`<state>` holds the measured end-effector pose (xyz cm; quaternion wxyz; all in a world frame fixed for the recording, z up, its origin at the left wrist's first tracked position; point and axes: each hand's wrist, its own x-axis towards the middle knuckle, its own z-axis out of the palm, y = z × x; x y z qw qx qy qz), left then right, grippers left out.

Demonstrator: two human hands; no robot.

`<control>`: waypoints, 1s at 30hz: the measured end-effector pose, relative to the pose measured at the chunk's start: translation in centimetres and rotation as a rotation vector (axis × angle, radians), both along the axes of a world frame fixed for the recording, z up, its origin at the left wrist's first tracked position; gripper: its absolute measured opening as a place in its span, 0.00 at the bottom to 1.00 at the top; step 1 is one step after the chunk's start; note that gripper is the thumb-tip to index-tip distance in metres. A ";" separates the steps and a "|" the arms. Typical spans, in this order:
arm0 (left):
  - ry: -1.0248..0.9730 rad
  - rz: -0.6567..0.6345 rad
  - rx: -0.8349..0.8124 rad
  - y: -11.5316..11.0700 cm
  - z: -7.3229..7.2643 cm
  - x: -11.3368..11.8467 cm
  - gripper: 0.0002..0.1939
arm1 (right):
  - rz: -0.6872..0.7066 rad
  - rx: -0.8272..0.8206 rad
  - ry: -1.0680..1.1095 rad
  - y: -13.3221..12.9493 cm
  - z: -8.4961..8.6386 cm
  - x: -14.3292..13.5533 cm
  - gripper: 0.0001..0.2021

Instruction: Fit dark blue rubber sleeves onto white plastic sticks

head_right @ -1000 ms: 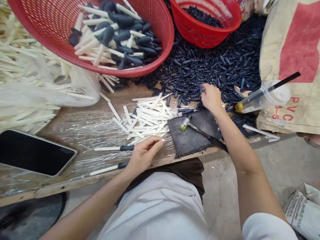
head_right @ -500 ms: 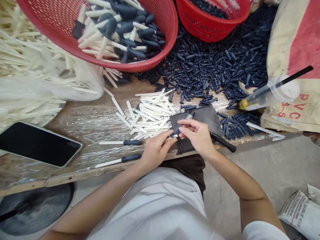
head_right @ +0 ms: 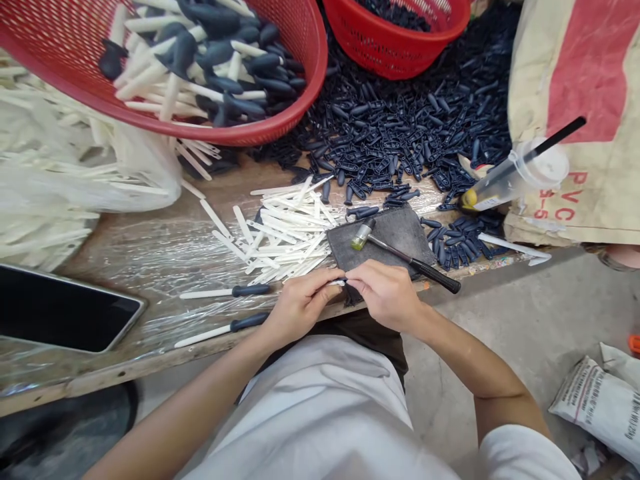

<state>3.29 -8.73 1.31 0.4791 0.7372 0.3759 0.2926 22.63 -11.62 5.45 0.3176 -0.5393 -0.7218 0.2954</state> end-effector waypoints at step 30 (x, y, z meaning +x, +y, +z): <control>-0.232 0.280 -0.533 0.7 -0.6 -0.3 0.16 | -0.390 -0.039 -1.099 8.6 -1.5 12.8 0.16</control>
